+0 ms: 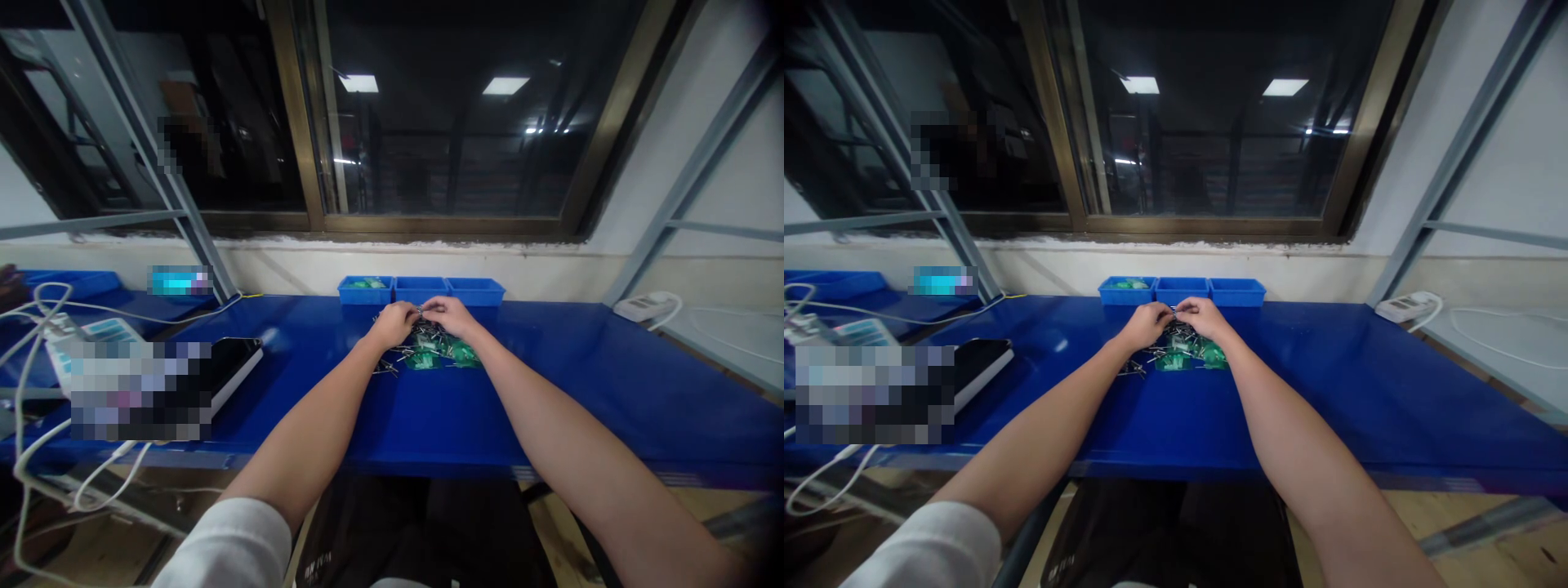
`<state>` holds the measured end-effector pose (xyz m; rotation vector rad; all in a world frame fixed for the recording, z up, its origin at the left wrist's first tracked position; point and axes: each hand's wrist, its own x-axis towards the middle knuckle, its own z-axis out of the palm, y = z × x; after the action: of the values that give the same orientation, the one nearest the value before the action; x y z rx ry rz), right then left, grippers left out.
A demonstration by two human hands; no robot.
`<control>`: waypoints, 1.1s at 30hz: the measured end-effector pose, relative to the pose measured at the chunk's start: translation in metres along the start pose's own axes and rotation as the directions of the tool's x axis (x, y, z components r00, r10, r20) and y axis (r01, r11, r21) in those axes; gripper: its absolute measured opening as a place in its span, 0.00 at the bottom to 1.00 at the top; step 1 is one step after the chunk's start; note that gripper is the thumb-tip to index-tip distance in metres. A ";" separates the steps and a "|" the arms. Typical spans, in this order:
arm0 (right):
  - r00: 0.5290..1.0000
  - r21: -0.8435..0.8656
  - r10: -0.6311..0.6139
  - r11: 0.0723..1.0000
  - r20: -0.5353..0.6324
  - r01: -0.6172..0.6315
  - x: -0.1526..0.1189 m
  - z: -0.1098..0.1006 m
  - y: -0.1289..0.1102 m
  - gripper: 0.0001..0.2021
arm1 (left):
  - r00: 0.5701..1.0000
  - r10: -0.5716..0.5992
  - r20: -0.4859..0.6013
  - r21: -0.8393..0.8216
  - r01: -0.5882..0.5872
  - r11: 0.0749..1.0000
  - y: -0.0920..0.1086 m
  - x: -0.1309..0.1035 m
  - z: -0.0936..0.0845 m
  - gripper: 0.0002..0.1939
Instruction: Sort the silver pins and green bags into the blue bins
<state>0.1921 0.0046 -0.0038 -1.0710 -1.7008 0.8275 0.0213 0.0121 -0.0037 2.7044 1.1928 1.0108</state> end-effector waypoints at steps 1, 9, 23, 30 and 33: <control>1.000 0.025 0.004 1.000 0.012 -0.004 -0.001 0.000 -0.002 0.11 | 1.000 0.009 0.012 -0.015 -0.009 1.000 0.001 0.000 -0.001 0.10; 0.987 0.046 0.158 0.986 0.035 -0.160 -0.001 -0.013 -0.004 0.13 | 0.991 -0.136 -0.014 -0.123 0.133 0.983 0.003 -0.002 -0.016 0.18; 0.957 0.195 0.286 0.942 -0.040 -0.273 0.006 -0.021 -0.004 0.33 | 0.962 -0.268 -0.057 -0.071 0.263 0.962 -0.010 0.001 -0.016 0.16; 0.951 0.150 0.290 0.950 -0.107 -0.273 0.006 -0.028 0.007 0.37 | 0.970 -0.233 0.065 0.009 0.233 0.973 -0.015 -0.001 -0.011 0.15; 0.954 0.083 0.278 0.959 -0.114 -0.270 0.007 -0.025 0.009 0.35 | 0.979 -0.157 0.129 0.075 0.149 0.986 -0.016 -0.002 -0.008 0.16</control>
<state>0.2173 0.0158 -0.0011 -1.3041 -1.4297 0.9636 0.0053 0.0200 -0.0026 2.6290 1.4052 0.7711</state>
